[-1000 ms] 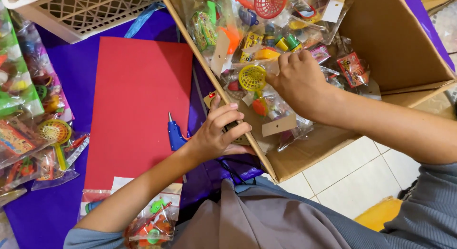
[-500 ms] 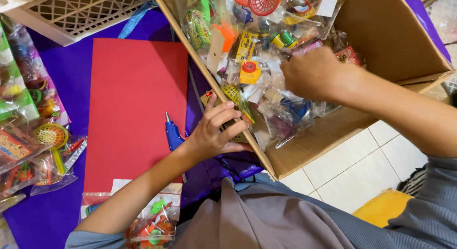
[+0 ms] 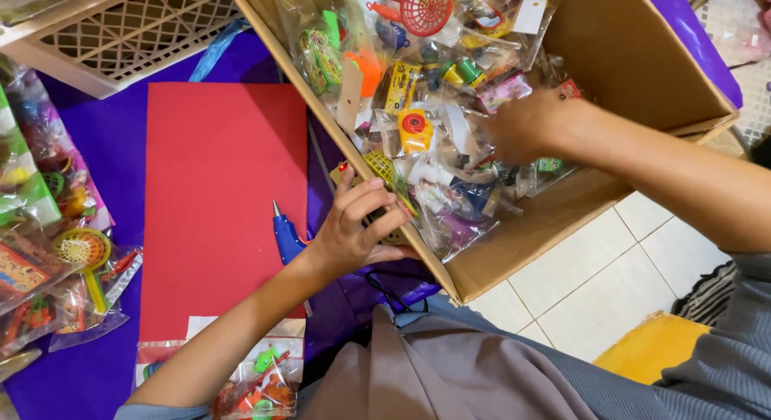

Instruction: The person applies hot glue to small toy packages and adheres them onto a white card. The person then picks up more toy packages from a cardboard box and applies hot glue to those as well, attaching them to another card.

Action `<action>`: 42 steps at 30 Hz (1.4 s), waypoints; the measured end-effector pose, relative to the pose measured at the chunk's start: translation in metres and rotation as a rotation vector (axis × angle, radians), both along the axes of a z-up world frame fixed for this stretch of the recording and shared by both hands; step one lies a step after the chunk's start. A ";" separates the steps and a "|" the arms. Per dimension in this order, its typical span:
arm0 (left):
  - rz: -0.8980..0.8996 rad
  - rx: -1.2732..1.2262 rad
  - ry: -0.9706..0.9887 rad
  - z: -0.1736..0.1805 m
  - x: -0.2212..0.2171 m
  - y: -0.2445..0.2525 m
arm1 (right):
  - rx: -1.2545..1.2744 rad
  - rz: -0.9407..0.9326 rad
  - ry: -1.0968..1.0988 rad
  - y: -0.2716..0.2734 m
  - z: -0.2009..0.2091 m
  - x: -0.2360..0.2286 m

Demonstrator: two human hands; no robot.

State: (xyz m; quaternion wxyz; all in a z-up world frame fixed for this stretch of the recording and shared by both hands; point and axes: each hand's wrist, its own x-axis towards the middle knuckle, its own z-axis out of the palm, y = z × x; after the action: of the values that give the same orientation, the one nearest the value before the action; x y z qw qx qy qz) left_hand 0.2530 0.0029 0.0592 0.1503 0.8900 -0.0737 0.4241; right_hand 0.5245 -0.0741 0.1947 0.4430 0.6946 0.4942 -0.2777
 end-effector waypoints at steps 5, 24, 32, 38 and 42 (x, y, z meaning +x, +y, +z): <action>-0.020 -0.018 0.040 -0.010 -0.003 0.001 | -0.132 0.084 0.229 -0.002 0.014 -0.005; -0.025 -0.032 0.029 -0.007 -0.001 0.001 | 0.091 0.030 0.252 0.011 0.023 -0.018; 0.137 -0.016 -0.154 -0.019 0.010 -0.010 | 0.664 0.269 0.152 0.008 0.016 0.013; 0.120 -0.027 -0.149 -0.017 0.011 -0.009 | 1.257 0.506 -0.030 0.065 0.013 0.038; 0.115 -0.040 -0.155 -0.013 0.010 -0.010 | 0.928 0.378 -0.026 0.099 -0.073 0.081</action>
State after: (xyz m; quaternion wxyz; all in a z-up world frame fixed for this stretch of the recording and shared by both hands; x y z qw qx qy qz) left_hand 0.2629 -0.0071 0.0463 0.1374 0.8541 -0.0256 0.5010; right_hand 0.6052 0.0254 0.1219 0.1360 0.7199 0.6775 0.0650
